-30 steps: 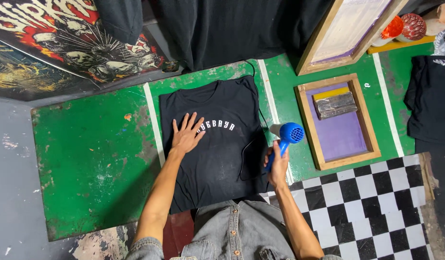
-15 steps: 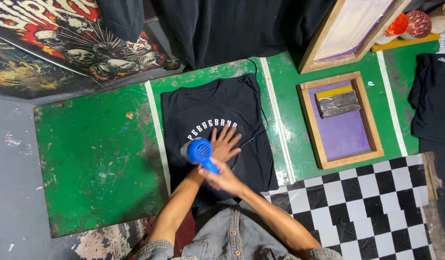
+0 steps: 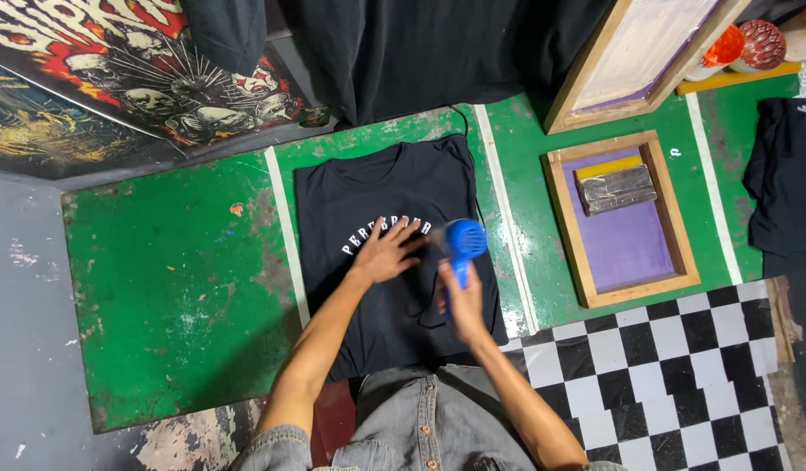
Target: The person uses a squeegee to apply ink through a screen onto a t-shirt and then uses a hairdryer to dry the print.
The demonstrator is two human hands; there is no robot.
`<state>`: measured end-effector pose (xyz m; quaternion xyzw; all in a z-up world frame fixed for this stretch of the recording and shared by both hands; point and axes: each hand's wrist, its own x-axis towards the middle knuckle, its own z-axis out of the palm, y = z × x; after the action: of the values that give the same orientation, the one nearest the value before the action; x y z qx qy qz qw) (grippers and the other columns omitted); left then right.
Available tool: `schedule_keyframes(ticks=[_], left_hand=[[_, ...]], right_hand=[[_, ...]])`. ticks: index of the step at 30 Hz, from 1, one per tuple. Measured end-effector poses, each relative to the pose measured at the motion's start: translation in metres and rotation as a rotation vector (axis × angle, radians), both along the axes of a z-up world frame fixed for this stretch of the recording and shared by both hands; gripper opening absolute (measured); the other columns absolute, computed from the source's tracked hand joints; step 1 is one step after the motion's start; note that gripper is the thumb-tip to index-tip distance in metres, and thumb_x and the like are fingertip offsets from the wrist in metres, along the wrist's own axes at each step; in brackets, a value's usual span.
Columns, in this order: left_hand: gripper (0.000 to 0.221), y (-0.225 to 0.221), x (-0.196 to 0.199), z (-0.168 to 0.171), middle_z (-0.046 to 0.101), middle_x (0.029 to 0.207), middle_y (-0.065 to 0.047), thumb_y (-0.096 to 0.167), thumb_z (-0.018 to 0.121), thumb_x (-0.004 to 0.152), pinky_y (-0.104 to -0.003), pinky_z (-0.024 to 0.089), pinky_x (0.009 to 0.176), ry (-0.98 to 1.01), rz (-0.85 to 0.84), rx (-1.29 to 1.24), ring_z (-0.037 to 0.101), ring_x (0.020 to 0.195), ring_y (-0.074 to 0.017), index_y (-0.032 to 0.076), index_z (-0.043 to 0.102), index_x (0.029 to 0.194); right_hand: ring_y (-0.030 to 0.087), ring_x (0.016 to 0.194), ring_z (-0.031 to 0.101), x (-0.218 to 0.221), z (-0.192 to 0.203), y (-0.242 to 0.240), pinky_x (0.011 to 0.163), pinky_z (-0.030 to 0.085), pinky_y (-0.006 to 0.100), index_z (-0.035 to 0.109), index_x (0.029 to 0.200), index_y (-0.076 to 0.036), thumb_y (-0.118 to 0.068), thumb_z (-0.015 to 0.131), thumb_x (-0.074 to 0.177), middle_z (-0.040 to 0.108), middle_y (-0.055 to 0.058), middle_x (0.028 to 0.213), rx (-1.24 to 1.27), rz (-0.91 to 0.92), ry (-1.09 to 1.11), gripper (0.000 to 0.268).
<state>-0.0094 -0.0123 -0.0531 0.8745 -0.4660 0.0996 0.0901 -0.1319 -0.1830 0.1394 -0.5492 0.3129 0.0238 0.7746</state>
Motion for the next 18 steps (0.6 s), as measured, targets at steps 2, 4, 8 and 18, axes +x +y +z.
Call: schedule_keyframes(ticks=[2, 4, 8, 18], left_hand=[[0.058, 0.008, 0.021, 0.021, 0.025, 0.169, -0.001, 0.061, 0.028, 0.105, -0.070, 0.021, 0.117, 0.306, 0.002, 0.223, 0.021, 0.155, -0.0344, 0.036, 0.035, 0.158], [0.057, 0.011, 0.034, 0.027, 0.022, 0.170, -0.001, 0.060, 0.030, 0.105, -0.070, 0.019, 0.118, 0.366, 0.064, 0.253, 0.018, 0.155, -0.0341, 0.041, 0.028, 0.159], [0.058, 0.010, 0.036, 0.038, 0.019, 0.171, -0.004, 0.061, 0.032, 0.105, -0.070, 0.014, 0.119, 0.433, 0.200, 0.272, 0.016, 0.156, -0.0333, 0.043, 0.028, 0.159], [0.056, -0.018, -0.051, 0.008, 0.029, 0.167, -0.009, 0.063, 0.026, 0.102, -0.069, 0.007, 0.121, 0.224, -0.065, 0.229, 0.010, 0.158, -0.0365, 0.026, 0.058, 0.131]], right_hand=[[0.016, 0.043, 0.054, 0.006, 0.003, -0.022, 0.033, 0.046, 0.026, 0.056, 0.102, -0.012, -0.033, 0.066, 0.099, 0.054, 0.005, 0.068, -0.085, -0.156, 0.039, 0.024], [0.016, 0.042, 0.054, 0.005, -0.013, -0.043, 0.031, 0.044, 0.026, 0.055, 0.103, -0.014, -0.034, 0.067, 0.099, 0.054, 0.004, 0.068, -0.080, -0.235, 0.040, 0.023], [0.017, 0.041, 0.053, 0.001, -0.024, -0.064, 0.030, 0.041, 0.028, 0.054, 0.105, -0.015, -0.030, 0.065, 0.101, 0.053, 0.005, 0.068, -0.106, -0.354, 0.032, 0.019], [0.019, 0.029, 0.049, -0.009, 0.014, 0.025, 0.024, 0.036, 0.029, 0.059, 0.084, -0.009, -0.027, 0.077, 0.091, 0.051, 0.008, 0.052, 0.038, 0.072, 0.008, 0.027]])
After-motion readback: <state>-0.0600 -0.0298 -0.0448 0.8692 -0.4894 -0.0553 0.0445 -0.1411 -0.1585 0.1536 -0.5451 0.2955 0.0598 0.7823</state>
